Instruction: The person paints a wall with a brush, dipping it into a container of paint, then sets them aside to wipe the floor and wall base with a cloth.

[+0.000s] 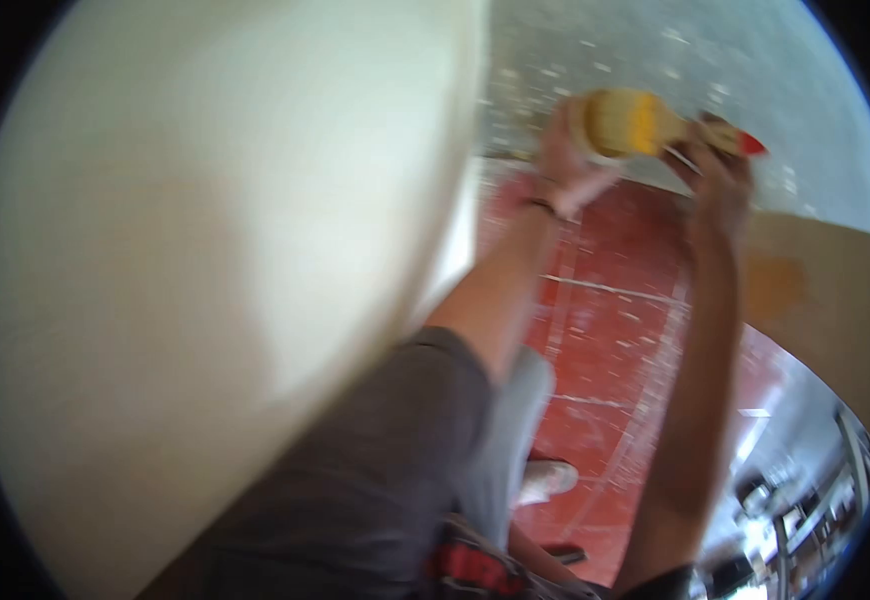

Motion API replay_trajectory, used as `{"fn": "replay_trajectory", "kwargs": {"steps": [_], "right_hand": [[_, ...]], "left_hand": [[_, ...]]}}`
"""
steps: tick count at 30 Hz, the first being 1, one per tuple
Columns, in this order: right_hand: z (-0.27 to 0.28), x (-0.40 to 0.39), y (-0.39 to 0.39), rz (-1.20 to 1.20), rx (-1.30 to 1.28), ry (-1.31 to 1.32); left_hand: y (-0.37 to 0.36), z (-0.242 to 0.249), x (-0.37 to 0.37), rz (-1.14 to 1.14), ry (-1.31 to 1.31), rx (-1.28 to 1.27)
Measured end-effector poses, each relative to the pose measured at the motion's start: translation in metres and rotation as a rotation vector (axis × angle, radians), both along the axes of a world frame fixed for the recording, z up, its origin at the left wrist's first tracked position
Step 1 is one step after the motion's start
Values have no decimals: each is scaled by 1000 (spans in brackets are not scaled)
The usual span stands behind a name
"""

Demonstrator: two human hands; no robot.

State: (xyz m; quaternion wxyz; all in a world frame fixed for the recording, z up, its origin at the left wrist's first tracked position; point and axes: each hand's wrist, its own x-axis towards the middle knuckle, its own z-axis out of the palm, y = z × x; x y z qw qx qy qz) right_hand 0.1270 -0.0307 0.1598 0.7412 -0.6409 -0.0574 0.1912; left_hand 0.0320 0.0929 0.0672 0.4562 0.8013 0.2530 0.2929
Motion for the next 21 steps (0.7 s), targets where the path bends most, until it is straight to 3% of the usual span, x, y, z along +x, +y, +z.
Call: {"fn": "replay_trajectory", "kwargs": {"steps": [1,3,6,9,10,11,13,14,15,16,18,20,21], "right_hand": [[-2,-2,1,-67,-29,15],[-8,-3,-2,-139,-13,35],[-30,0,-13,-183,159,260],[-78,12,-40,-111,647,506],[-69,0,-39,-150,781,639],[-52,-13,-23,-404,634,625],[-51,-26,-23,-342,740,657],[-58,-32,-27,-293,800,684],[-63,-36,-30,-236,887,699],[-57,-44,-27,-291,915,756],[-45,-57,-31,-300,1009,909],[-31,-75,-39,-280,1090,932],[-31,-82,-49,-281,1058,952]], "left_hand": [[-1,2,2,33,7,-171],[0,-10,6,81,-93,50],[-3,-8,4,150,-26,-161],[-11,-3,5,143,-7,-340],[-10,-3,1,151,84,-404],[-13,-2,-2,157,169,-465],[-21,-18,-22,174,144,-238],[-31,-48,-37,259,361,-108],[-38,-61,-55,203,401,-35],[-46,-54,-71,103,598,106],[-59,-35,-100,-14,700,346],[-68,-53,-123,-192,932,430],[-70,-38,-116,-237,1060,400]]}}
